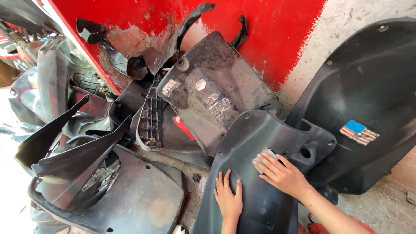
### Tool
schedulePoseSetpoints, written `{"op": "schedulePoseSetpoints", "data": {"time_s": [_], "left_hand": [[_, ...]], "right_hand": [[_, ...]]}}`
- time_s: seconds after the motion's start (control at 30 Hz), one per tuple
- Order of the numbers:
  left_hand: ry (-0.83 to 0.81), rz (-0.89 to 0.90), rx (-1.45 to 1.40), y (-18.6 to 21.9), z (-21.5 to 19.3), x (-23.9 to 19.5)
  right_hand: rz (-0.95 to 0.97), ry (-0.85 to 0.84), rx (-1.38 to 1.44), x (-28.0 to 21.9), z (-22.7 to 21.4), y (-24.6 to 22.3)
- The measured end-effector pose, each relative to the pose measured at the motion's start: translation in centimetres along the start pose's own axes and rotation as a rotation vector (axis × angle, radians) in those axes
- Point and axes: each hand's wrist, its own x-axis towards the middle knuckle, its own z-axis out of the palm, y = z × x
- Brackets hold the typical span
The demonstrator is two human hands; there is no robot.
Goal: The person sands a black plastic car part using a sanding block. They hold the part steady with one hand while moving the sanding block across the surface with the other hand.
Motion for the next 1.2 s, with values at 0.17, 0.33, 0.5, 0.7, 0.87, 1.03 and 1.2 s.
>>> {"op": "schedulePoseSetpoints", "data": {"time_s": [0.17, 0.33, 0.5, 0.7, 0.87, 1.03, 1.2], "left_hand": [[0.004, -0.001, 0.017, -0.3, 0.4, 0.1], [0.017, 0.012, 0.02, -0.6, 0.7, 0.3], [0.015, 0.009, 0.017, -0.6, 0.7, 0.2], [0.006, -0.013, 0.035, -0.8, 0.9, 0.4], [0.014, 0.003, 0.036, -1.1, 1.2, 0.4], [0.015, 0.009, 0.012, -0.3, 0.5, 0.3], [0.0, -0.021, 0.018, -0.6, 0.7, 0.4]], "right_hand": [[-0.057, -0.089, -0.059, 0.0, 0.1, 0.4], [-0.058, -0.056, 0.05, -0.9, 2.2, -2.2], [-0.051, -0.025, 0.109, -0.2, 1.9, -3.1], [0.097, 0.002, -0.058, 3.3, -1.5, 0.8], [0.095, -0.015, -0.025, 0.4, 2.0, -2.8], [0.039, -0.048, 0.006, 1.5, 1.2, -1.1], [0.197, -0.008, -0.149, 3.6, -1.3, 0.5]]}}
